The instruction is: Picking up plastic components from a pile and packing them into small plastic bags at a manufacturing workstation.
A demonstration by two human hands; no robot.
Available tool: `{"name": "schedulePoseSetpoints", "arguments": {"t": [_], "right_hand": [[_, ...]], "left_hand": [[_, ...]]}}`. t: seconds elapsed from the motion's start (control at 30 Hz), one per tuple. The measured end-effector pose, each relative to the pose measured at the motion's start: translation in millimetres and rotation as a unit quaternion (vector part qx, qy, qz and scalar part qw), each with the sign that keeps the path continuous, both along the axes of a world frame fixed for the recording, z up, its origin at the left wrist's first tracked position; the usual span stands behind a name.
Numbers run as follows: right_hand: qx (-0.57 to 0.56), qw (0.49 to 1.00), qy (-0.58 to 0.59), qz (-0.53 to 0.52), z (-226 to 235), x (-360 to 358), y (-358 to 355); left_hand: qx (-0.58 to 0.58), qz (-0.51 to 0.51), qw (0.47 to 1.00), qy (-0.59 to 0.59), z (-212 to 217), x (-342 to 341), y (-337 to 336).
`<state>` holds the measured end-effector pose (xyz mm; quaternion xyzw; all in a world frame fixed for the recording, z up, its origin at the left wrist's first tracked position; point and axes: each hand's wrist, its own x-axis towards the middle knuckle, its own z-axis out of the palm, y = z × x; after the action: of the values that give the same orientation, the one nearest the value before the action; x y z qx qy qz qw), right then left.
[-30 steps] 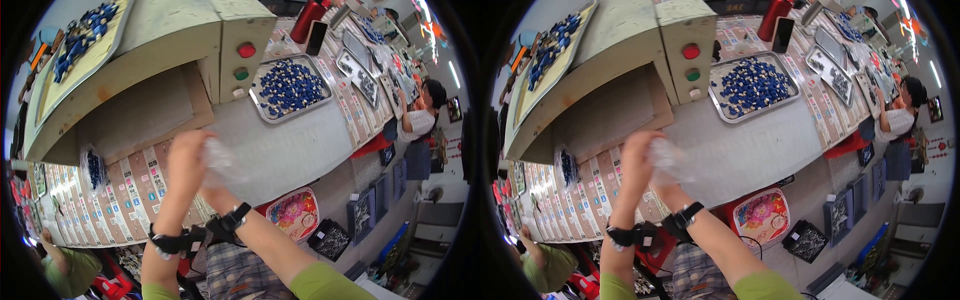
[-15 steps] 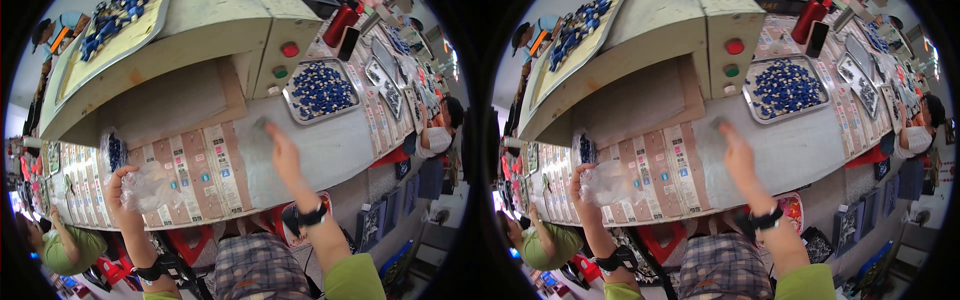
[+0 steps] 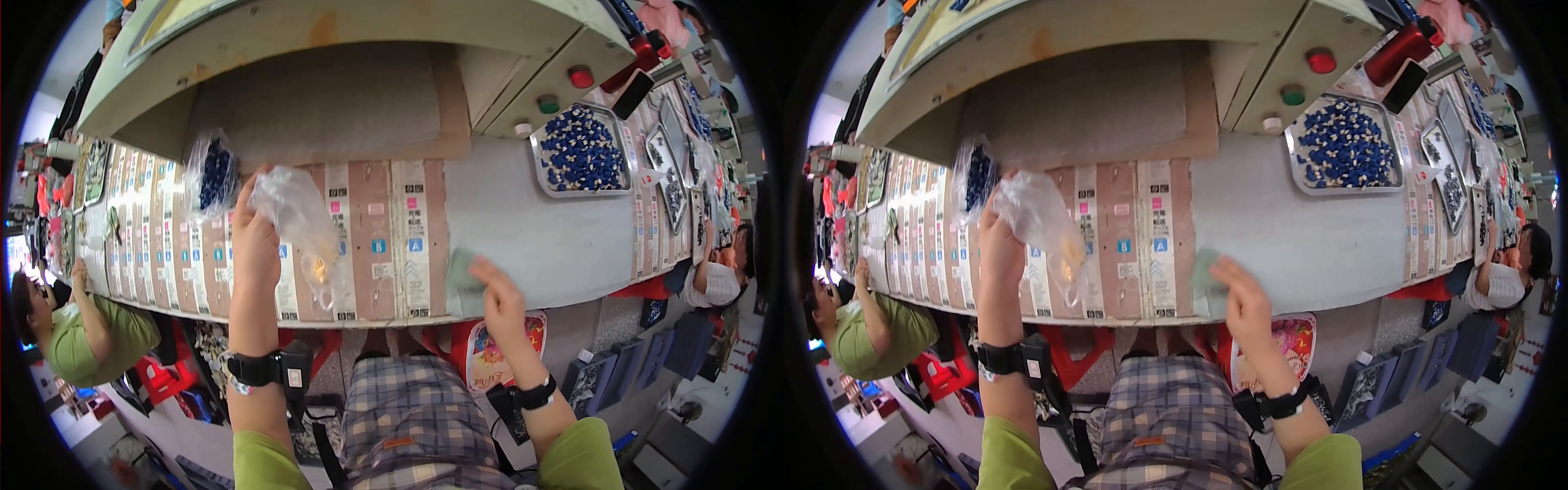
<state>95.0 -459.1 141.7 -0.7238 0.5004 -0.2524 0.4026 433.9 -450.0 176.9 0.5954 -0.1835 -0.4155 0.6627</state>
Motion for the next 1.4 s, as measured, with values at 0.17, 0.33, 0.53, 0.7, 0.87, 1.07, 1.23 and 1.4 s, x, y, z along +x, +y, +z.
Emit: {"name": "schedulePoseSetpoints", "arguments": {"t": [0.17, 0.33, 0.53, 0.7, 0.87, 1.07, 1.23, 1.4], "right_hand": [[-0.110, 0.978, 0.128, 0.123, -18.4, 22.5, 45.3], [-0.035, 0.986, -0.029, 0.160, -1.6, 36.0, 54.9], [-0.078, 0.983, 0.019, 0.166, -18.5, 74.4, 47.2], [0.492, 0.821, -0.285, -0.062, 3.2, 75.6, 75.7], [0.642, 0.669, -0.374, -0.023, 32.5, 118.1, 61.1], [0.623, 0.713, -0.310, 0.085, 55.5, 176.7, 84.9], [0.509, 0.826, -0.178, 0.165, 61.6, 208.6, 88.8], [0.553, 0.785, -0.066, 0.271, 60.2, 223.6, 76.8]], "left_hand": [[0.041, 0.017, 0.992, -0.117, -8.9, -9.1, 31.2], [0.091, 0.013, 0.939, -0.331, -42.3, -41.9, 114.3], [0.107, -0.094, 0.812, -0.566, -52.8, -70.0, 126.3], [0.125, -0.003, 0.893, -0.433, -40.1, -71.5, 153.0], [0.117, -0.098, 0.983, 0.105, -19.6, -79.0, 188.2], [0.058, 0.060, 0.967, 0.242, 16.9, -69.6, 190.3], [0.024, 0.225, 0.953, 0.203, 31.8, 17.6, 190.0], [0.120, 0.273, 0.948, -0.109, 4.2, 188.0, 151.8]]}}
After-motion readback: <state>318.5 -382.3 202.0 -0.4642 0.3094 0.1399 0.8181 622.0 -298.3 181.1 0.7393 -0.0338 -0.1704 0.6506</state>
